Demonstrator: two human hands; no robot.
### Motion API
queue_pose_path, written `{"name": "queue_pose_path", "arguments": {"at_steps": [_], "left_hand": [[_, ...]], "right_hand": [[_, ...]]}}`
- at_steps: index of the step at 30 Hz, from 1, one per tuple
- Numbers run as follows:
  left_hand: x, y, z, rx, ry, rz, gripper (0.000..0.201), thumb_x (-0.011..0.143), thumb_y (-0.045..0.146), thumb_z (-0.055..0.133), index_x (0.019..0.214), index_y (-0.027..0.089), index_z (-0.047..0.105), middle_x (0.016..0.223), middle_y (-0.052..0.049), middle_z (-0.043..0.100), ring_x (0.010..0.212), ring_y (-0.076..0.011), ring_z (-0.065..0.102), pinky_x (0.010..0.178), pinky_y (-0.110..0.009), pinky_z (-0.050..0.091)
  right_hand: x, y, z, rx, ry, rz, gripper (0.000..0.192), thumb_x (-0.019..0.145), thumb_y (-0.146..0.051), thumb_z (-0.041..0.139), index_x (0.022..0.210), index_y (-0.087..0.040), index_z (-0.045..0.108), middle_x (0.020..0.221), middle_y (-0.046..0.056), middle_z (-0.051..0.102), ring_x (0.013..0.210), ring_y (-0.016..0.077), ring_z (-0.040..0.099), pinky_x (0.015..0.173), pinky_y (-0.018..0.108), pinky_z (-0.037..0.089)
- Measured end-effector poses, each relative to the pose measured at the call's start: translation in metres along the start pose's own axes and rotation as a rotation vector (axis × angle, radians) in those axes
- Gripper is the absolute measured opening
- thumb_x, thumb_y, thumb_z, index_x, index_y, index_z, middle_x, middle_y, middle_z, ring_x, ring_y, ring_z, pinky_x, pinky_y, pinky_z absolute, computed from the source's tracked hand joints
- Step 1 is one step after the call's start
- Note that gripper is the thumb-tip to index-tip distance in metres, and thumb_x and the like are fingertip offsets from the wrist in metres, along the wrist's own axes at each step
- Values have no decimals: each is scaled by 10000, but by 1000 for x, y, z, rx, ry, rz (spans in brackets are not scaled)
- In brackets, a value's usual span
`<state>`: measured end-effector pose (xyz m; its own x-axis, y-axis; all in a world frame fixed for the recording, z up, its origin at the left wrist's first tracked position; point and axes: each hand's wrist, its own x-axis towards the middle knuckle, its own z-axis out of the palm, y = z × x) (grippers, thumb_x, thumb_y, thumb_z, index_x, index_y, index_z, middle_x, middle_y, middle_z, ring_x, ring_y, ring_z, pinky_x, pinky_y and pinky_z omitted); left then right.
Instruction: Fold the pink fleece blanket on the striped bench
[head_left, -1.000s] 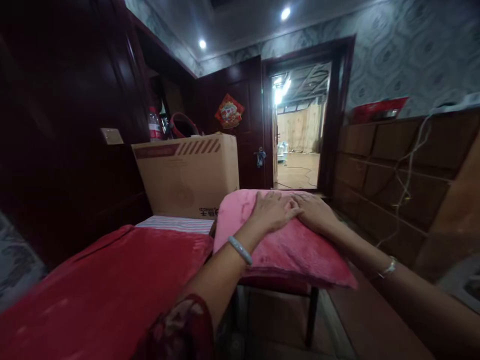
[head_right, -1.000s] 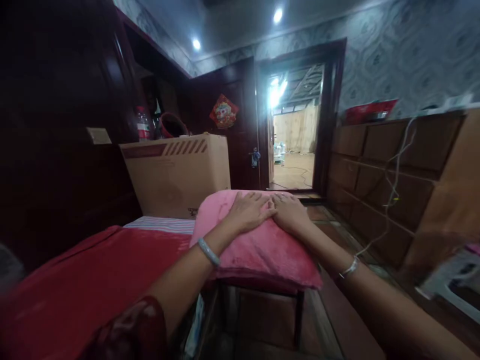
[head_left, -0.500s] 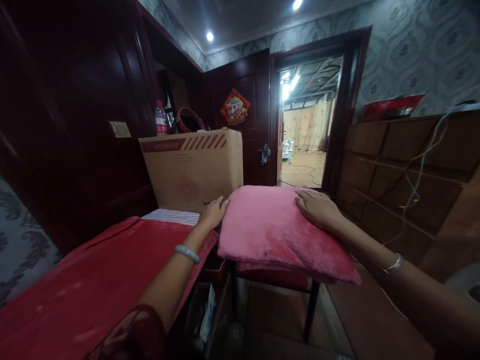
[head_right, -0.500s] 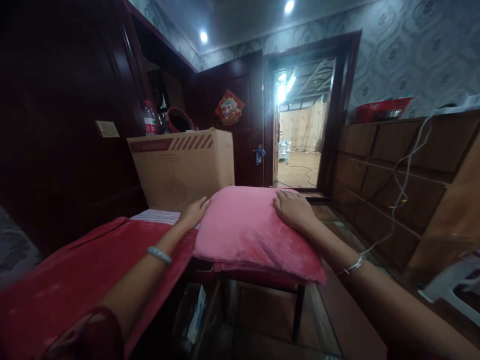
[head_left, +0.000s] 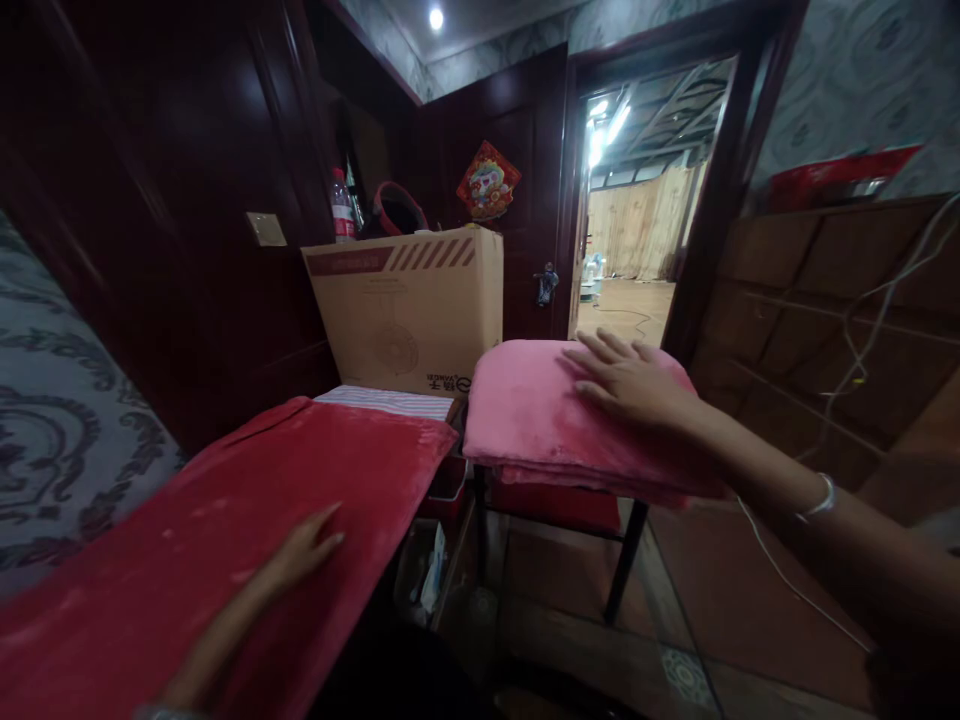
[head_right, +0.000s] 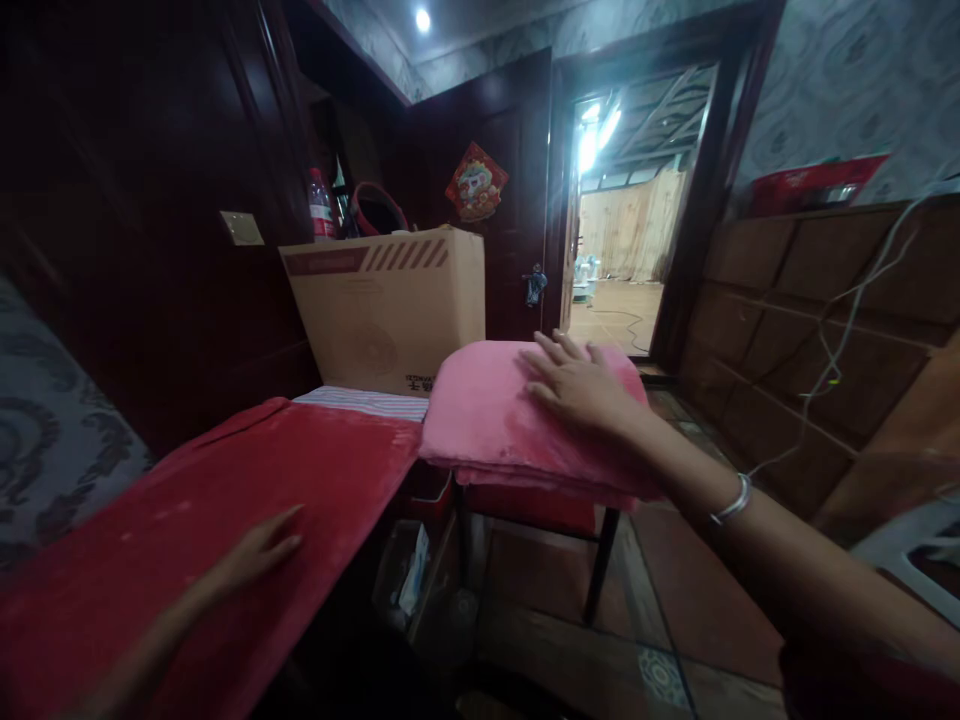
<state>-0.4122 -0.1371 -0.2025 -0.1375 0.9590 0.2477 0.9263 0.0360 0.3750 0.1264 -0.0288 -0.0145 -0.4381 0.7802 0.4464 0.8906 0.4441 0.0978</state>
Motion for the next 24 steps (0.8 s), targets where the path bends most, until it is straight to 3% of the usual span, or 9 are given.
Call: {"name": "queue_pose_path", "arguments": {"at_steps": [4, 6, 10, 12, 16, 19, 22, 24], "left_hand": [[-71, -54, -13, 53, -46, -64, 589, 767, 516, 529, 1229, 182, 680, 1292, -127, 691, 1192, -320, 656, 1049, -448, 516], [-115, -67, -22, 137, -29, -100, 571, 790, 492, 515, 1245, 190, 678, 1336, -126, 664, 1234, -320, 629, 1075, -457, 495], [-210, -58, -41, 312, -75, -253, 574, 888, 414, 424, 1381, 181, 603, 1490, -127, 529, 1367, -298, 514, 1151, -486, 403], [-255, -46, -50, 368, -100, -352, 571, 923, 382, 379, 1440, 205, 546, 1543, -117, 460, 1423, -292, 444, 1170, -530, 354], [-340, -30, -69, 464, -107, -608, 585, 928, 389, 384, 1495, 271, 467, 1598, -85, 360, 1484, -313, 335, 1182, -603, 276], [-400, -28, -83, 569, -11, -866, 622, 912, 419, 399, 1507, 246, 448, 1618, -95, 313, 1510, -334, 263, 1181, -623, 251], [-439, -28, -90, 585, 65, -1060, 637, 922, 432, 351, 1518, 220, 429, 1624, -111, 299, 1510, -346, 261, 1152, -645, 284], [-449, -24, -92, 561, 57, -1105, 639, 933, 434, 325, 1523, 209, 421, 1631, -110, 280, 1510, -346, 260, 1153, -636, 289]], "right_hand": [[-28, -95, 3, 178, 4, -366, 587, 998, -417, 475, 1558, -281, 363, 1657, 88, 200, 1532, 322, 129, 1214, 594, 176], [-47, -147, 11, 344, -122, -589, 608, 970, -397, 560, 1545, -297, 389, 1657, 86, 203, 1527, 310, 169, 1222, 563, 194], [-74, -232, 45, 633, -563, -883, 561, 925, -367, 653, 1464, -294, 517, 1574, 93, 404, 1427, 277, 413, 1162, 464, 369], [-73, -267, 70, 737, -661, -944, 527, 922, -301, 646, 1439, -279, 548, 1506, 96, 501, 1357, 252, 505, 1118, 411, 426], [-52, -343, 121, 891, -570, -1001, 519, 934, -218, 552, 1450, -270, 536, 1462, 84, 551, 1323, 232, 539, 1109, 385, 434], [-34, -402, 148, 877, -480, -985, 537, 920, -199, 520, 1457, -223, 529, 1508, 124, 492, 1395, 259, 459, 1151, 439, 386], [-19, -452, 163, 823, -438, -988, 596, 927, -233, 529, 1515, -188, 446, 1587, 151, 365, 1491, 278, 293, 1205, 495, 284], [-13, -477, 169, 747, -443, -964, 629, 960, -306, 511, 1561, -198, 360, 1631, 145, 265, 1524, 295, 185, 1215, 540, 228]]}}
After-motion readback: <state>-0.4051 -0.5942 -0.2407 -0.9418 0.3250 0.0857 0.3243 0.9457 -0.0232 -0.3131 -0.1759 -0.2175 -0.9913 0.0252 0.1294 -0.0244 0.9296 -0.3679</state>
